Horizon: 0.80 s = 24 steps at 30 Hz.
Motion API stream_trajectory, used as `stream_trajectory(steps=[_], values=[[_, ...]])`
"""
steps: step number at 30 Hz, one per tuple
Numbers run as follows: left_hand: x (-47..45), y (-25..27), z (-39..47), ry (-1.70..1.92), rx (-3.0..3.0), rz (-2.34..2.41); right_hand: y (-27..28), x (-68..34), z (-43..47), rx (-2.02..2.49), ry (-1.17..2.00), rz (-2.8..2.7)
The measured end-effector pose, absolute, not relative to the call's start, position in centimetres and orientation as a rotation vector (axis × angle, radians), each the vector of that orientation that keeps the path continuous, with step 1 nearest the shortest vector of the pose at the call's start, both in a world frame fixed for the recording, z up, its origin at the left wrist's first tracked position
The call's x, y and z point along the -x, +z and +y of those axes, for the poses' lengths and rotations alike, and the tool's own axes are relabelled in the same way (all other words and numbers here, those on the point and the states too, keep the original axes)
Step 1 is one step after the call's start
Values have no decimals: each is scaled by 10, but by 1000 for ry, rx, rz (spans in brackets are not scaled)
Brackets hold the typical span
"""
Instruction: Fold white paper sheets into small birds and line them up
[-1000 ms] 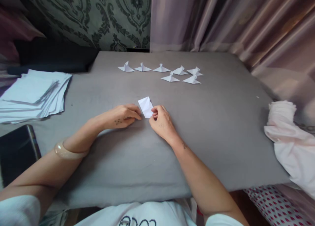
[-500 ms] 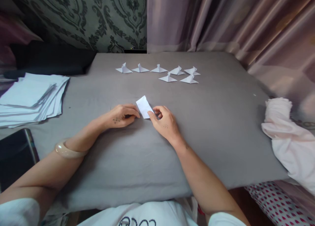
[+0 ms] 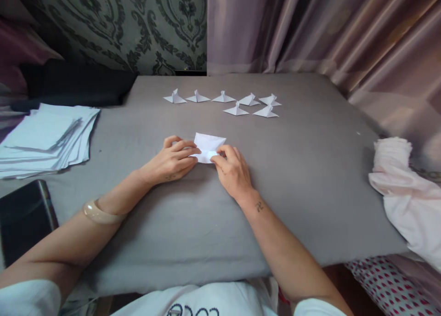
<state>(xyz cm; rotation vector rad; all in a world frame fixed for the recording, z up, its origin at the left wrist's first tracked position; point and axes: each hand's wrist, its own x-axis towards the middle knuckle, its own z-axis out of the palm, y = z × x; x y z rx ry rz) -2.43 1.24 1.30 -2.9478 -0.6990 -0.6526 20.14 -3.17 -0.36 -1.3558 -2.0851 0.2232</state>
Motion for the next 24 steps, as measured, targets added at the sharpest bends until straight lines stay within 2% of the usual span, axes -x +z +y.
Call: stream_trajectory(steps=[7,19,24], values=[[15,13,7,-547,2998,-687,-6,-208,-40,1480,244,-2128],[14,3,11,-658,2978,-838,-3,-208,-44,1614,313,-2042],[5,7,4,-654,2972,-1047,2,-208,-46,1666,372,-2025]])
